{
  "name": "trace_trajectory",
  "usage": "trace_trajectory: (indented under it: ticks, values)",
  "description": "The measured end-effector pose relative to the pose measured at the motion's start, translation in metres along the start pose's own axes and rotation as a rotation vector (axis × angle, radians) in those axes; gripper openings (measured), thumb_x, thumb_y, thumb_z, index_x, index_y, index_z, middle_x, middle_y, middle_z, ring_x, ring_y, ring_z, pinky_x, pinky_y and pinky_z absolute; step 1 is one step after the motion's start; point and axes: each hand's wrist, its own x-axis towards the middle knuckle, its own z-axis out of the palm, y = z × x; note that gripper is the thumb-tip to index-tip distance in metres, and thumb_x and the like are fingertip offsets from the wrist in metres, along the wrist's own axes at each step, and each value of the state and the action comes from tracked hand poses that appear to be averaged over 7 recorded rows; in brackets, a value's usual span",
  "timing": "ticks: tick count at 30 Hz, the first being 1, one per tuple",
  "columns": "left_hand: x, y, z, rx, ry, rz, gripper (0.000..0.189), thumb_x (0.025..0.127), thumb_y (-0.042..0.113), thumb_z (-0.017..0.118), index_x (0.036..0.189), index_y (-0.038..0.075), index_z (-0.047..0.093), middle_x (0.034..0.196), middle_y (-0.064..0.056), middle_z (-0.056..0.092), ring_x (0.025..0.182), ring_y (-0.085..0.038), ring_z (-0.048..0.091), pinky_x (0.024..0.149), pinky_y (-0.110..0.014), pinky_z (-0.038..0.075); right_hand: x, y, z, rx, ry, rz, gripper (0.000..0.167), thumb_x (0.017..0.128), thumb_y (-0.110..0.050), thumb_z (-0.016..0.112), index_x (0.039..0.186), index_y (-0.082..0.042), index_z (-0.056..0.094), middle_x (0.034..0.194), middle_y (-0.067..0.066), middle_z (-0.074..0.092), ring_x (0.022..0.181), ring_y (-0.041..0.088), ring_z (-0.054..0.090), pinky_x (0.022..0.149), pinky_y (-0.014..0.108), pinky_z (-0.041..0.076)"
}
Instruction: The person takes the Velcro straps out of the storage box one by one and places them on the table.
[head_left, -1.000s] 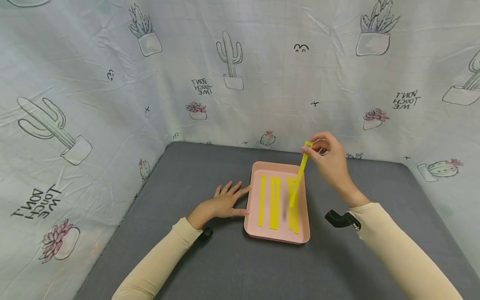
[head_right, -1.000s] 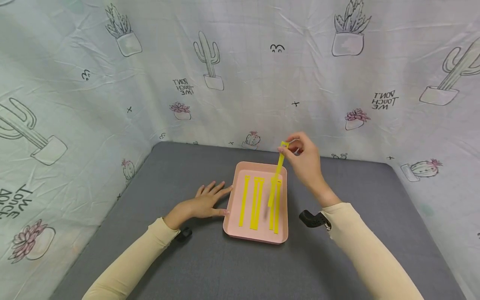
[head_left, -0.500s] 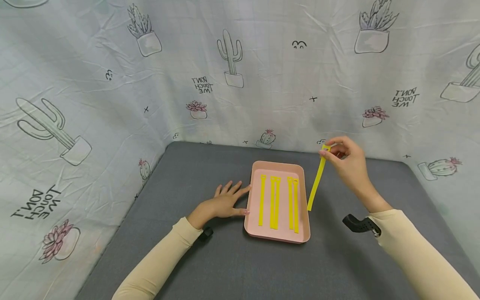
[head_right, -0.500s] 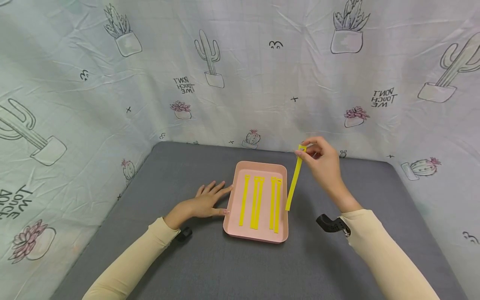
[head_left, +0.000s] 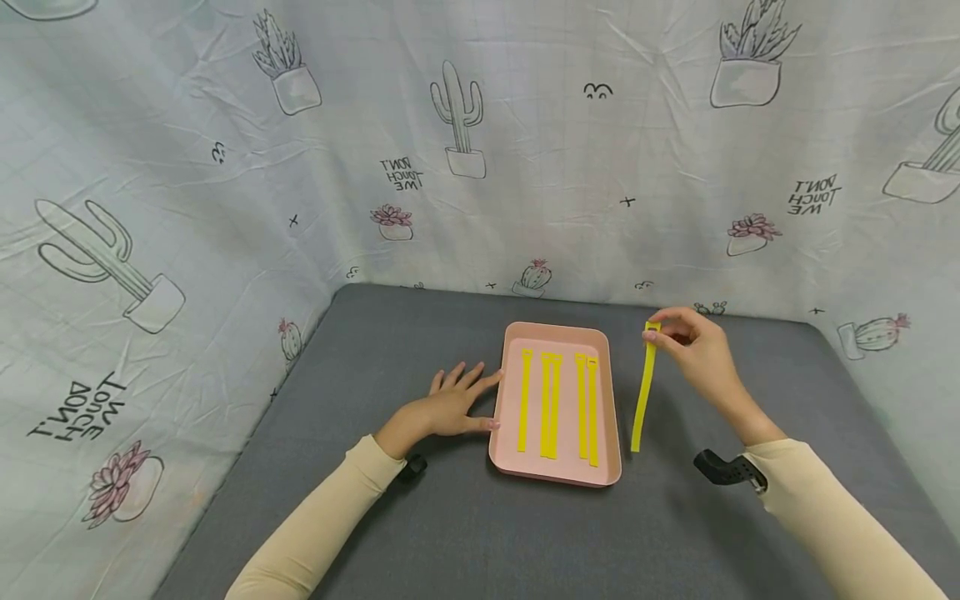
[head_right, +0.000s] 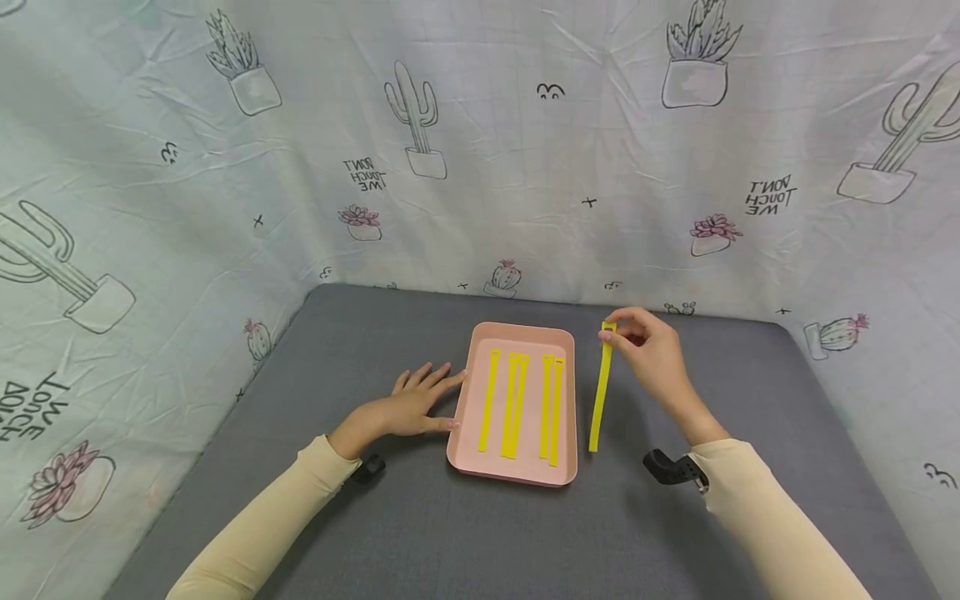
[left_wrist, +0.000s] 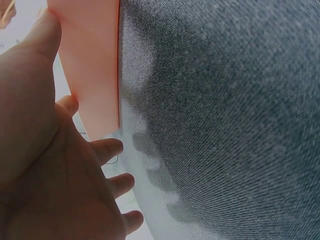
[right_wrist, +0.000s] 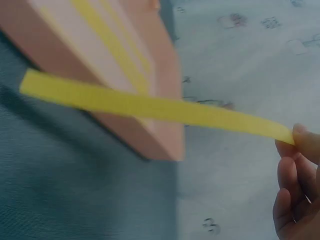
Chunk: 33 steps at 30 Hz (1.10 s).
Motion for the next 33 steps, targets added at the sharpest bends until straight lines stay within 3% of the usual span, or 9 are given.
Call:
trace_trajectory:
  ticks: [9, 16, 24, 33]
  values:
    - [0.0, 0.0, 0.0, 0.008, 0.004, 0.003, 0.087, 0.09, 0.067, 0.055, 0.159, 0.041, 0.008, 0.169, -0.006, 0.008, 0.156, -0.04, 0.002, 0.12, -0.066, 0.002, -0.012, 0.026, 0.019, -0.026, -0.073, 0.018, 0.024, 0.095, -0.014, 0.067, 0.117, -0.007, 0.065, 0.084, 0.013, 0.073, 0.068, 0.0, 0.058, 0.062, 0.019, 0.047]
    - [0.001, -0.003, 0.002, 0.016, 0.01, 0.0, 0.088, 0.09, 0.068, 0.055, 0.159, 0.041, 0.008, 0.169, -0.006, 0.009, 0.156, -0.04, 0.003, 0.12, -0.066, 0.003, -0.015, 0.039, 0.033, -0.018, -0.087, 0.014, 0.025, 0.093, -0.006, 0.067, 0.118, -0.003, 0.062, 0.087, 0.017, 0.073, 0.07, -0.006, 0.06, 0.064, 0.017, 0.05]
    - [0.001, -0.004, 0.002, 0.015, 0.018, -0.006, 0.086, 0.09, 0.067, 0.055, 0.159, 0.042, 0.009, 0.169, -0.007, 0.009, 0.155, -0.04, 0.004, 0.12, -0.066, 0.004, -0.014, 0.054, 0.048, -0.025, -0.128, 0.054, 0.026, 0.093, -0.002, 0.066, 0.119, -0.004, 0.062, 0.091, 0.018, 0.072, 0.078, 0.027, 0.07, 0.064, 0.021, 0.053]
    - [0.001, -0.006, 0.001, 0.018, 0.016, -0.004, 0.088, 0.09, 0.068, 0.054, 0.159, 0.04, 0.008, 0.169, -0.008, 0.009, 0.156, -0.04, 0.004, 0.12, -0.066, 0.004, -0.01, 0.068, 0.061, -0.027, -0.119, 0.059, 0.027, 0.092, -0.001, 0.068, 0.118, -0.002, 0.064, 0.094, 0.02, 0.072, 0.077, 0.033, 0.07, 0.064, 0.022, 0.054]
